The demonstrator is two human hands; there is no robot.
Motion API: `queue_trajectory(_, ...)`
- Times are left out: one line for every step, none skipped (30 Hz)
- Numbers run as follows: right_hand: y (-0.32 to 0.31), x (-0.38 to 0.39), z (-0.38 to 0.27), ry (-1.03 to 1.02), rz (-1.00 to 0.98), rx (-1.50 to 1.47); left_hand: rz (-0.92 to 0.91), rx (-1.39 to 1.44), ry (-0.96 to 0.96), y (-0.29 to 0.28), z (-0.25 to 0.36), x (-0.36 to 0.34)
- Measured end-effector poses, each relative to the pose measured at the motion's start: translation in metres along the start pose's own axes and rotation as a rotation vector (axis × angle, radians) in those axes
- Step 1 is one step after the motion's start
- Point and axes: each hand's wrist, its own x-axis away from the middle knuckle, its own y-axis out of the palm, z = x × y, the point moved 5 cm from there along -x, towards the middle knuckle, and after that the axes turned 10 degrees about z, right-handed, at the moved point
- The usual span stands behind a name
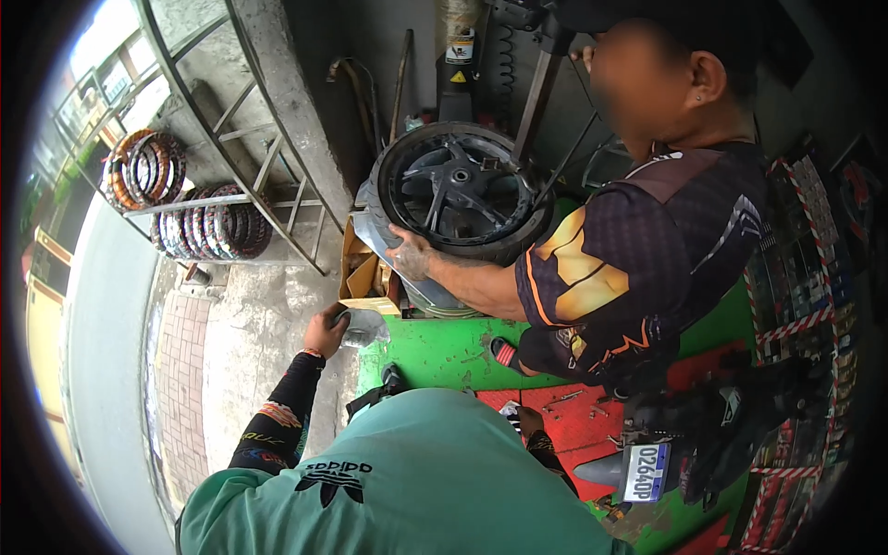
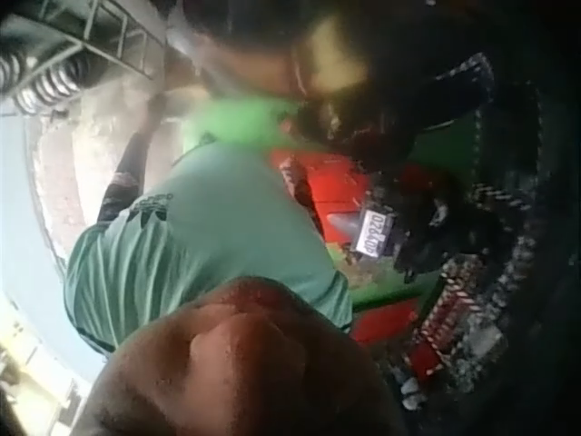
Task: Replacing a motorcycle tire using a tire changer machine.
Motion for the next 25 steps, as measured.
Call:
queue_trajectory(-0.005,-0.002,0.008,-0.002,-0.014,0.021,0.006,-0.023,-0.048,-0.001,-0.005,0.003)
queue_trajectory(-0.008,-0.004,0.008,-0.24,-0.054,0.29,0.009,-0.024,-0.053,-0.002,-0.009,0.006)
queue_trajectory(-0.013,-0.009,0.016,-0.333,-0.034,0.483,0.022,-0.011,-0.034,-0.003,-0.011,0.008)
queue_trajectory(-0.013,-0.011,0.021,-0.489,-0.108,0.566,0.036,-0.024,-0.031,-0.005,-0.014,0.011)
queue_trajectory(-0.021,-0.018,0.038,-0.314,-0.083,0.56,0.032,-0.041,-0.07,-0.006,-0.019,0.012)
queue_trajectory(-0.026,-0.021,0.053,-0.226,-0.072,0.559,0.026,-0.031,-0.077,-0.006,-0.021,0.011)
queue_trajectory(-0.029,-0.023,0.067,-0.138,-0.06,0.558,0.021,-0.013,-0.075,-0.007,-0.02,0.011)
queue_trajectory(-0.032,-0.024,0.078,0.015,0.011,0.456,0.024,-0.021,-0.087,-0.008,-0.019,0.009)
queue_trajectory(-0.033,-0.024,0.081,0.06,0.036,0.415,0.029,-0.006,-0.067,-0.008,-0.015,0.01)
queue_trajectory(-0.031,-0.025,0.078,0.058,0.042,0.401,0.05,0.027,-0.016,-0.007,-0.009,0.009)
queue_trajectory(-0.027,-0.024,0.07,0.028,0.036,0.395,0.038,0.01,-0.048,-0.003,-0.007,0.006)
queue_trajectory(-0.02,-0.021,0.057,-0.025,0.018,0.396,0.01,0.05,-0.018,0.001,-0.001,0.003)
queue_trajectory(-0.012,-0.016,0.04,-0.098,-0.007,0.403,-0.02,0.091,0.012,0.004,0.005,0.0)
queue_trajectory(-0.003,-0.012,0.019,-0.182,-0.037,0.407,-0.058,0.102,0.048,0.008,0.012,-0.003)
queue_trajectory(0.008,-0.006,-0.001,-0.255,-0.062,0.41,-0.054,0.105,0.047,0.011,0.017,-0.007)
queue_trajectory(0.02,-0.003,-0.018,-0.251,-0.094,0.371,-0.125,0.089,0.055,0.017,0.023,-0.008)
queue_trajectory(0.035,-0.001,-0.039,-0.367,-0.11,0.406,-0.181,0.091,0.081,0.024,0.029,-0.008)
queue_trajectory(0.049,-0.001,-0.058,-0.444,-0.127,0.387,-0.182,0.1,0.091,0.028,0.034,-0.008)
queue_trajectory(0.063,-0.004,-0.07,-0.404,-0.13,0.406,-0.193,0.086,0.068,0.031,0.037,-0.008)
queue_trajectory(0.079,-0.008,-0.081,-0.391,-0.174,0.387,-0.209,0.096,0.08,0.035,0.04,-0.008)
queue_trajectory(0.092,-0.009,-0.089,-0.401,-0.208,0.358,-0.226,0.106,0.091,0.037,0.042,-0.008)
queue_trajectory(0.102,-0.011,-0.093,-0.381,-0.219,0.371,-0.221,0.107,0.116,0.036,0.043,-0.009)
queue_trajectory(0.117,-0.014,-0.1,-0.426,-0.294,0.295,-0.233,0.098,0.094,0.036,0.041,-0.009)
queue_trajectory(0.128,-0.02,-0.105,-0.448,-0.311,0.237,-0.227,0.095,0.095,0.035,0.039,-0.009)
queue_trajectory(0.131,-0.022,-0.11,-0.476,-0.369,0.22,-0.221,0.093,0.096,0.033,0.036,-0.007)
